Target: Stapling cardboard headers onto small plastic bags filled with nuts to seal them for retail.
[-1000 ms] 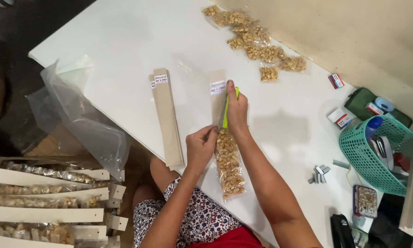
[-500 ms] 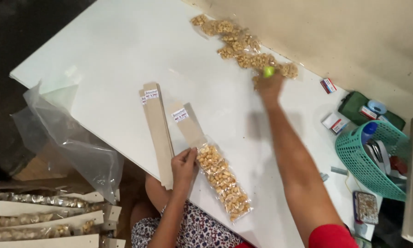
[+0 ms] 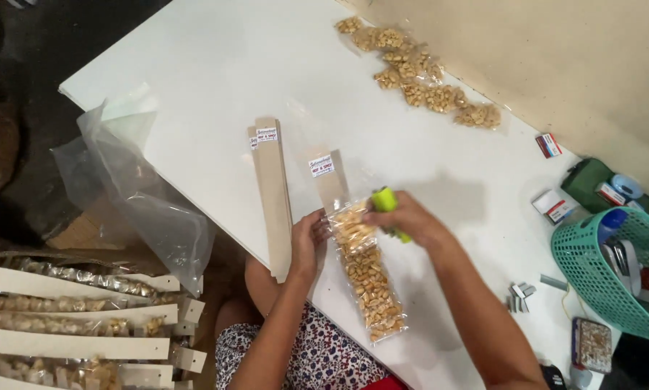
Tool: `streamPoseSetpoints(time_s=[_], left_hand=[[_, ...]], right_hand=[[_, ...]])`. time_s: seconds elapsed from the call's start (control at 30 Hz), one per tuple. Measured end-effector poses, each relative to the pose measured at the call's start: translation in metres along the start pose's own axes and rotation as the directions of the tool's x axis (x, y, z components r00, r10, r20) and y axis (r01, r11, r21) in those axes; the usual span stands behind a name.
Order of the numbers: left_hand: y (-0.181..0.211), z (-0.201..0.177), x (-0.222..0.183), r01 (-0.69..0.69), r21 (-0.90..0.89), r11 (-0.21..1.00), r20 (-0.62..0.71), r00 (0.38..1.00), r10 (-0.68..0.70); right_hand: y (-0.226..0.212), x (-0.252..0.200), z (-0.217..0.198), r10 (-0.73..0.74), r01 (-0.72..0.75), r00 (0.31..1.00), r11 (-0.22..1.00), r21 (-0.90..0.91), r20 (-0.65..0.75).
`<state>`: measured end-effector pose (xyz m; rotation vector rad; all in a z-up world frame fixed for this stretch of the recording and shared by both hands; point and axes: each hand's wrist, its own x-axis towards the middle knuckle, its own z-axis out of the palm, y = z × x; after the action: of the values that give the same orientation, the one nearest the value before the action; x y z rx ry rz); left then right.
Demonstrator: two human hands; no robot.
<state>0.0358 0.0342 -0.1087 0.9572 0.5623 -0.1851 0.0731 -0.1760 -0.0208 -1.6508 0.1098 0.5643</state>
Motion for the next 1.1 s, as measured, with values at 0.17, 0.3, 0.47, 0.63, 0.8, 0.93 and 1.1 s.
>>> streamPoseSetpoints(time_s=[0.17, 0.3, 0.47, 0.63, 0.8, 0.93, 1.1], left_hand=[[0.021, 0.023, -0.03, -0.168, 0.31, 0.936, 0.031, 0.985, 0.167], [0.037, 0.036, -0.044, -0.274, 0.461, 0.844, 0.065, 0.959, 0.276], [0.042, 0.053, -0.056, -0.321, 0.494, 0.808, 0.116, 0.945, 0.305], [0.044, 0.064, -0.071, -0.405, 0.549, 0.731, 0.168, 0.911, 0.378], [0.04, 0.064, -0.076, -0.479, 0.568, 0.669, 0.206, 0.87, 0.448], [0.046, 0.07, -0.085, -0.478, 0.578, 0.661, 0.207, 0.87, 0.448], [-0.006, 0.007, -0.013, -0.363, 0.617, 0.698, 0.096, 0.915, 0.391]], right_hand=[[0.013, 0.007, 0.022, 0.033, -0.035, 0.997, 0.999, -0.032, -0.064], [-0.017, -0.014, 0.021, 0.035, -0.073, 0.987, 0.967, -0.243, -0.154], [-0.03, 0.017, 0.022, -0.067, 0.27, 0.809, 0.925, 0.268, -0.584], [-0.033, 0.036, 0.04, -0.024, 0.251, 0.77, 0.93, 0.267, -0.638], [-0.041, 0.026, 0.062, -0.276, 0.364, 0.709, 0.932, 0.001, -0.649], [-0.053, 0.031, 0.071, -0.101, 0.333, 0.714, 0.919, 0.21, -0.693], [0.013, 0.118, 0.015, -0.202, 0.135, 0.865, 0.976, -0.173, -0.46]])
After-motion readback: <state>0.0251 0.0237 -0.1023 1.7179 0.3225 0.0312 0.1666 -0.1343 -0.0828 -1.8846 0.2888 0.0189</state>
